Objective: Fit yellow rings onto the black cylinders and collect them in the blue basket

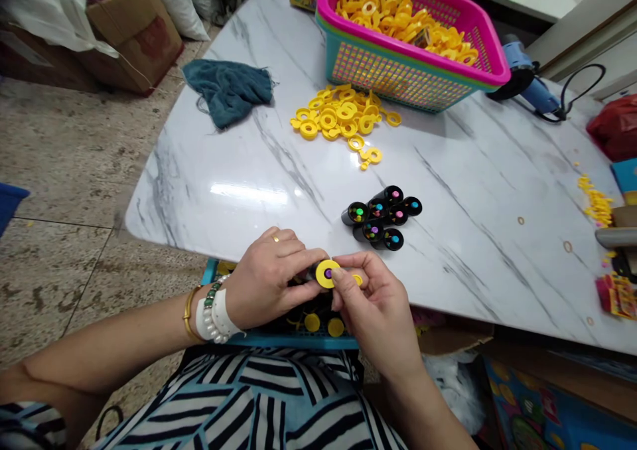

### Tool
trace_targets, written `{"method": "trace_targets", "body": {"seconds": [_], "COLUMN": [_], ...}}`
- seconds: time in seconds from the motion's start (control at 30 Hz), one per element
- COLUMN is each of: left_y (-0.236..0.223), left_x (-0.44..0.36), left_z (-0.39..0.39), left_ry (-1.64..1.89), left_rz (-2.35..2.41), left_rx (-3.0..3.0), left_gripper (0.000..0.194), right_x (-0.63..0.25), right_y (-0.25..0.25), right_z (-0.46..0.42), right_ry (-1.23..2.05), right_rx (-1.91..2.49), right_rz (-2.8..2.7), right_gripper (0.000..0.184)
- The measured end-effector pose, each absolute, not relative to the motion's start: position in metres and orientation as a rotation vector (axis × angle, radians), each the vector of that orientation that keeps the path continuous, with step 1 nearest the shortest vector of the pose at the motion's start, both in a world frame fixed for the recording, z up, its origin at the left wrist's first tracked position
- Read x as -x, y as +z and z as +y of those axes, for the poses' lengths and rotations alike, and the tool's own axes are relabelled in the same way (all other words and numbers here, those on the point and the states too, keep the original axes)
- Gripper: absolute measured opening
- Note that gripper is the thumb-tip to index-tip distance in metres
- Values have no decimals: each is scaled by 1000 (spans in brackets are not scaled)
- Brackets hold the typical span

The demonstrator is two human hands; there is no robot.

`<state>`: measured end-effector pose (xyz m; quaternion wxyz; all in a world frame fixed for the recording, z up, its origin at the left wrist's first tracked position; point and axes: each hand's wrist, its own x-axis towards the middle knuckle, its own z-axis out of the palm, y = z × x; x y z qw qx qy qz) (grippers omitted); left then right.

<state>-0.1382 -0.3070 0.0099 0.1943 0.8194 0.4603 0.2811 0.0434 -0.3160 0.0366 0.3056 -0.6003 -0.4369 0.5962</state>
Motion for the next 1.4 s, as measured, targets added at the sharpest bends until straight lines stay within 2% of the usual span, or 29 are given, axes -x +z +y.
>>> {"method": "trace_targets", "body": {"seconds": [0.17, 0.37, 0.53, 0.7, 0.87, 1.03, 1.2, 1.3, 1.4], "left_y": [30, 29, 8, -4, -9, 5, 9, 5, 1], "left_x": [135, 130, 128, 117, 116, 124, 119, 116, 116], "left_z": [-307, -310, -319, -323, -326, -321, -324, -328, -328], "left_ry": [725, 815, 1086, 1124, 1155, 1109, 1051, 1065, 1060], "left_rz": [1295, 1299, 1282, 1288, 1339, 1127, 1181, 1216, 1221], "left_rx": [-2006, -1876, -2075, -2124, -2134, -1958, -1652, -1715, -1795], "left_gripper": [32, 22, 48, 32, 32, 41, 28, 31, 32], "right_x": [-42, -39, -39, -38, -32, -35, -32, -32, -41], "right_y": [37, 29, 20, 15, 20, 20, 17, 14, 12], "right_z": [-313, -317, -318, -323, -326, -322, -318, -319, -324], "right_ry": [1636, 1538, 1523, 1449, 1188, 1375, 1517, 1512, 1537], "right_rx": [1606, 1511, 1404, 1377, 1435, 1417, 1315, 1273, 1225], "right_rz": [-1144, -1184, -1085, -1076, -1246, -1224, -1131, -1132, -1130], "right_gripper": [27, 24, 26, 26, 24, 27, 29, 28, 19]}}
